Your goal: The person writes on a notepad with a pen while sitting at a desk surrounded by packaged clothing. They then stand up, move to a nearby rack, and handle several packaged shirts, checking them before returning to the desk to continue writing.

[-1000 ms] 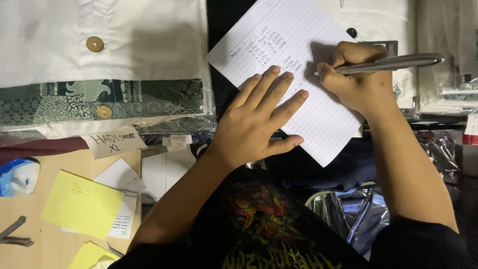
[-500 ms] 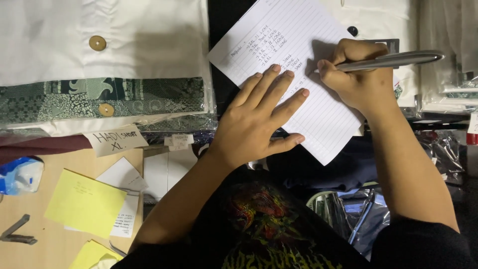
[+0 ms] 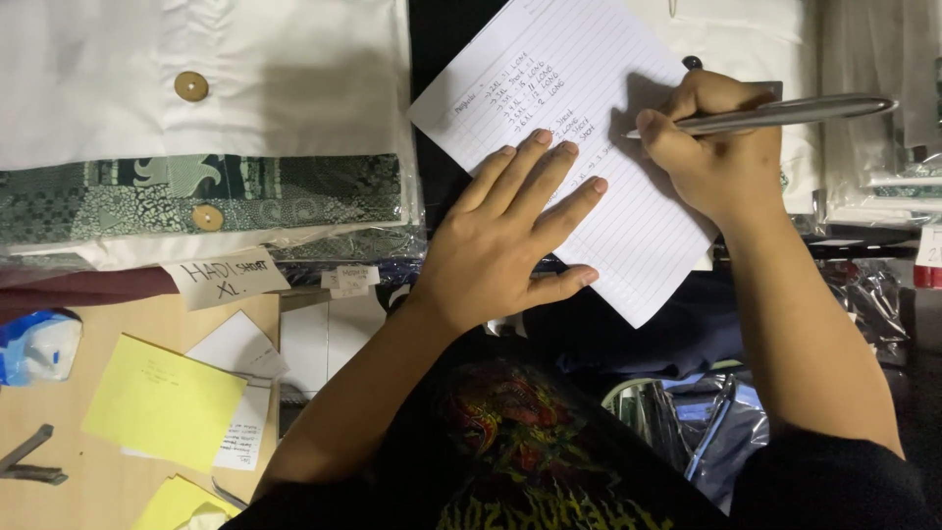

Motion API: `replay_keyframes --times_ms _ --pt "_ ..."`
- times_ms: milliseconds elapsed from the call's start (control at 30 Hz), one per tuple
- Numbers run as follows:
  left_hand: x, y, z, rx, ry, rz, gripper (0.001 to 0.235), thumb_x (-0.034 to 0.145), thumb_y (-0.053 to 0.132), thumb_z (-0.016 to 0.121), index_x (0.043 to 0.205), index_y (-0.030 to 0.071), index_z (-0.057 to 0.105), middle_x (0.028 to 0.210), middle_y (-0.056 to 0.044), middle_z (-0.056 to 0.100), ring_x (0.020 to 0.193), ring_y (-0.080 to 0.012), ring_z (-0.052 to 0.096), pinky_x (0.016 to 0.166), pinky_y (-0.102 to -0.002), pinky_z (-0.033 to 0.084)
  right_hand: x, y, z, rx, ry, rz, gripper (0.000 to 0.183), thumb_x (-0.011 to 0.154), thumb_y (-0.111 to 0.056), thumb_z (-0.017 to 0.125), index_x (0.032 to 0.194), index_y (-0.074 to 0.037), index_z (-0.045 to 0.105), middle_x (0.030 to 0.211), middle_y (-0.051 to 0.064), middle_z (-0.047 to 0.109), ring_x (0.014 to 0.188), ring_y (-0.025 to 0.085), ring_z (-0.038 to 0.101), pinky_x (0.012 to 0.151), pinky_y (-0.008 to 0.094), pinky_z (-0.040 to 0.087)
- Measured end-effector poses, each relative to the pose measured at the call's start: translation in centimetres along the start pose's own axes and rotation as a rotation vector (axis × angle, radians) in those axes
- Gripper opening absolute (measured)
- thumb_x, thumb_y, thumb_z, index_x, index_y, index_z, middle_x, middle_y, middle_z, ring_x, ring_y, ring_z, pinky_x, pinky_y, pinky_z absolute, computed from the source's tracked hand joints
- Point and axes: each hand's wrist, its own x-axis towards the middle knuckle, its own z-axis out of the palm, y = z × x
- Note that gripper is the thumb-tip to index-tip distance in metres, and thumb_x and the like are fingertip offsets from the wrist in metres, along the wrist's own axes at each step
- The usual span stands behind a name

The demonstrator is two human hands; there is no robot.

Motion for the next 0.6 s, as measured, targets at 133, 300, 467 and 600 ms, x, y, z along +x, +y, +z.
replay_keyframes --times_ms 133,300,467,600 --pt "0.03 0.06 -0.18 0.020 -0.007 -0.004 0.057 0.086 0.055 0.046 0.123 0.012 0.045 0.124 -0.015 0.049 0.119 -0.0302 0.041 0.099 -0.040 0.037 0.24 -0.56 0.05 -0.016 -0.029 -0.027 0.032 0.085 -0.002 0.061 0.061 -0.005 0.040 0.055 0.001 0.040 0.052 0.011 0.033 0.049 0.025 0.025" --pt "-0.08 0.02 0.10 0.022 -0.010 -0.006 0.058 0.087 0.056 0.046 0.124 0.012 0.044 0.125 -0.014 0.048 0.120 -0.0299 0.040 0.100 -0.040 0.037 0.41 -0.58 0.05 -0.074 -0.073 -0.031 0.032 0.084 -0.003 0.061 0.060 -0.004 0.039 0.052 0.002 0.037 0.050 0.012 0.030 0.047 0.027 0.023" --pt "-0.01 0.05 0.03 0.009 -0.008 -0.005 0.058 0.086 0.055 0.047 0.124 0.012 0.045 0.124 -0.015 0.049 0.120 -0.0306 0.041 0.100 -0.041 0.037 0.32 -0.48 -0.12 -0.070 -0.066 -0.065 0.030 0.082 0.000 0.060 0.060 -0.004 0.040 0.054 0.002 0.038 0.051 0.012 0.031 0.048 0.025 0.024" --pt "-0.06 0.01 0.08 0.012 -0.015 -0.002 0.058 0.086 0.056 0.045 0.124 0.012 0.044 0.125 -0.015 0.049 0.121 -0.0304 0.040 0.101 -0.040 0.036 0.03 -0.30 0.04 0.043 -0.027 -0.050 0.029 0.087 0.002 0.061 0.064 -0.003 0.044 0.060 0.004 0.046 0.055 0.013 0.039 0.051 0.025 0.030"
